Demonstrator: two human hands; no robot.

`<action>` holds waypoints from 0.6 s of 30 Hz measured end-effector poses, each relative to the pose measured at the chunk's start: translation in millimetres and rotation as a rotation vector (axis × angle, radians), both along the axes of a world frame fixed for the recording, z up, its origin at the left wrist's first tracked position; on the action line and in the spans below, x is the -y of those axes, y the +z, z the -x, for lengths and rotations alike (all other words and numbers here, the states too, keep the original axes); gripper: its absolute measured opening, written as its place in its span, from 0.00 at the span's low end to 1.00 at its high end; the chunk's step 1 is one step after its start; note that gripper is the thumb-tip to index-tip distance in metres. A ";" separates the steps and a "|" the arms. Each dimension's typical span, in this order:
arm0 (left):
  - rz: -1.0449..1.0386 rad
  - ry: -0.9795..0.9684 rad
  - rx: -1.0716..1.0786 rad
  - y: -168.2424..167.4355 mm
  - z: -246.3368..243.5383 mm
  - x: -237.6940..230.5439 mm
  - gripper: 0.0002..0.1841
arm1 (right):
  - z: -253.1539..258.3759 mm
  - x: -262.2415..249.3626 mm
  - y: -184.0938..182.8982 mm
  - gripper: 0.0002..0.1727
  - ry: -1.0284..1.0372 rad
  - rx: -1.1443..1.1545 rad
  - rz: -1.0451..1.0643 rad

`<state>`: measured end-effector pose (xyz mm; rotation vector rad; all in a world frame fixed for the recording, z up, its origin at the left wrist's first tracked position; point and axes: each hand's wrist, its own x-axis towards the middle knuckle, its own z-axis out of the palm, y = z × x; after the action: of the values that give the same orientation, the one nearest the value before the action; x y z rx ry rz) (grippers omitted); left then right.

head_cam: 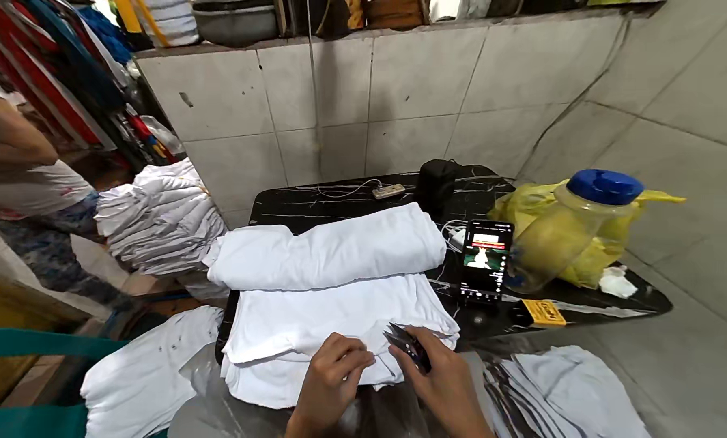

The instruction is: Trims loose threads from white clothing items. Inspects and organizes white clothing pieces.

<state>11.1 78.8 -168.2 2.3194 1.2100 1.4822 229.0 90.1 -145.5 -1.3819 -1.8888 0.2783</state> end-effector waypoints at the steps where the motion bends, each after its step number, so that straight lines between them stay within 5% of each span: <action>1: -0.006 -0.015 0.023 -1.6 -0.6 2.0 0.04 | -1.8 0.8 0.1 0.24 0.002 -0.002 0.002; 12: 0.025 0.282 -0.121 -9.8 -11.4 15.6 0.08 | -2.7 7.1 5.9 0.23 0.019 0.015 0.022; 18: 0.166 0.135 -0.081 -1.3 -5.1 23.8 0.14 | -6.0 10.2 10.0 0.28 0.110 0.051 -0.019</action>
<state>16.1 55.1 -169.6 2.2464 1.4772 1.2815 235.0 79.8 -135.5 -1.2859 -2.0079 0.2810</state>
